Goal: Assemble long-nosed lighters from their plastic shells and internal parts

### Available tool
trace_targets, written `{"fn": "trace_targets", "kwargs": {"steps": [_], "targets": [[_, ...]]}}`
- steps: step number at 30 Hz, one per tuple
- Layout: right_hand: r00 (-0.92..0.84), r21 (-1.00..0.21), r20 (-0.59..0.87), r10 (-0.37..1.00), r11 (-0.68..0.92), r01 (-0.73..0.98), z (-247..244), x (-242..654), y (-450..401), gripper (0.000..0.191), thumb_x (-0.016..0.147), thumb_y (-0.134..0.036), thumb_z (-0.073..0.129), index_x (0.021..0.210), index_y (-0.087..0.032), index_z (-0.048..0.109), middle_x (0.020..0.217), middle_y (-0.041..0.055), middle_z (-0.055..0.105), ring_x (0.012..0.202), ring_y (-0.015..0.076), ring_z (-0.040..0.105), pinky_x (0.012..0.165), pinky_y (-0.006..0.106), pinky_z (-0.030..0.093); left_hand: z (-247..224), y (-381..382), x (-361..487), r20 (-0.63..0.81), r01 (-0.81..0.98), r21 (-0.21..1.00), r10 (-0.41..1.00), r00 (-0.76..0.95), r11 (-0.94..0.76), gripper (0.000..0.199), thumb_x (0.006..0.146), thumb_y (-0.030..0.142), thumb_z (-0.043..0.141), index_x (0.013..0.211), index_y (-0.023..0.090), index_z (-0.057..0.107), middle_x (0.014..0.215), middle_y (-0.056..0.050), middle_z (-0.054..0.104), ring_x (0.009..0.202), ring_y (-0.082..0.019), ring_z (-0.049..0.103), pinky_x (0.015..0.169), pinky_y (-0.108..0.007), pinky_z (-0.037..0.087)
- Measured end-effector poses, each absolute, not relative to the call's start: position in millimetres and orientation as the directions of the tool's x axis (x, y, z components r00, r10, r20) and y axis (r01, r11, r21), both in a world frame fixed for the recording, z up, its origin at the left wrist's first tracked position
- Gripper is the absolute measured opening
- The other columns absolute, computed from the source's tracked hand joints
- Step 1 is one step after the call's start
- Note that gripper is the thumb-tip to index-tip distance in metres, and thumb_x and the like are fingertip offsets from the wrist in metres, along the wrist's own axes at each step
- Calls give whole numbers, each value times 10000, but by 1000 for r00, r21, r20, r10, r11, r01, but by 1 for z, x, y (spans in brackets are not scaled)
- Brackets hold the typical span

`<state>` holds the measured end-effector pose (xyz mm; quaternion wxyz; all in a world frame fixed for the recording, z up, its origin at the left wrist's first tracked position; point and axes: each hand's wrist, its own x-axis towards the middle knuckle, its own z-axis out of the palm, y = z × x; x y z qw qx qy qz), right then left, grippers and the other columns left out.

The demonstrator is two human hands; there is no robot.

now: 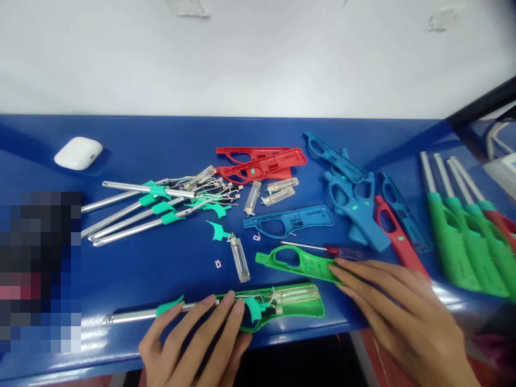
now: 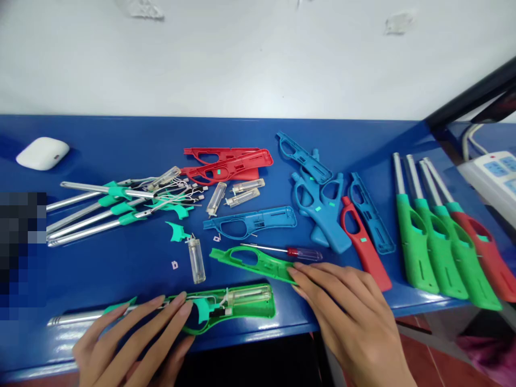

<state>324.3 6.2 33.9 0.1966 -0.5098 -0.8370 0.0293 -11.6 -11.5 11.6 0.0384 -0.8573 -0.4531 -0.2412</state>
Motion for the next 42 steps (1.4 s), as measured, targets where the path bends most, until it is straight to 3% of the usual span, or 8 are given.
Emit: {"fn": "trace_targets", "kwargs": {"steps": [3,7,11,17,25,30,33,42], "targets": [[-391,-278,375,840,505,817,41,319,9,261,1020,-82,606,1242,-181,699,1126,62,795,1041,201,702,1007,363,480,11,-15,-17,448,783,145,746,493,-605,334,910,142,750,1239,198,744,1136,-1,825,1058,-211,712,1132,-406,424],[-271,-387,425,864,444,808,51,309,8,230,996,-87,571,1149,-195,704,1013,45,786,901,173,738,889,289,543,13,-17,-19,443,775,192,758,480,-602,352,910,81,715,1244,191,732,1126,-2,826,1069,-215,720,1075,-400,478],[-155,-450,421,894,354,820,56,300,5,203,992,-125,558,1070,-227,715,884,1,782,703,147,745,729,248,588,18,-12,-14,449,734,298,768,456,-610,347,919,35,693,1245,152,721,1098,-36,815,1103,-218,695,1022,-391,511],[-89,-518,415,905,316,795,56,292,9,172,994,-184,578,990,-231,743,811,-4,785,634,150,753,659,233,600,23,-4,4,429,711,519,864,263,-474,280,960,-30,632,1128,156,756,1056,-47,764,1112,-178,646,1028,-346,479],[-104,-553,345,933,292,781,44,292,-2,209,991,-138,560,1064,-239,727,895,11,781,665,138,720,636,233,572,16,-7,-5,426,729,420,827,367,-540,341,906,-39,706,1197,137,730,1109,-77,724,1143,-215,633,1002,-399,512],[233,-724,333,914,90,684,44,252,-6,206,1032,-172,544,1008,-263,727,854,-21,732,632,95,634,600,194,523,17,-7,-1,436,730,439,834,337,-524,335,896,-61,705,1165,134,745,1086,-76,723,1117,-213,647,993,-401,519],[347,-799,310,885,45,599,43,228,-4,198,1047,-224,557,973,-272,734,818,-41,718,635,89,627,606,179,524,19,-6,4,460,740,437,834,305,-512,314,894,-71,703,1130,130,754,1060,-75,721,1088,-209,651,968,-397,525],[170,-787,287,943,131,603,27,219,2,208,1051,-197,535,1093,-295,713,901,-63,745,617,69,621,612,164,528,20,-7,13,485,768,442,844,230,-463,287,860,-82,736,1072,109,764,1011,-75,668,997,-192,632,909,-382,540]]}}
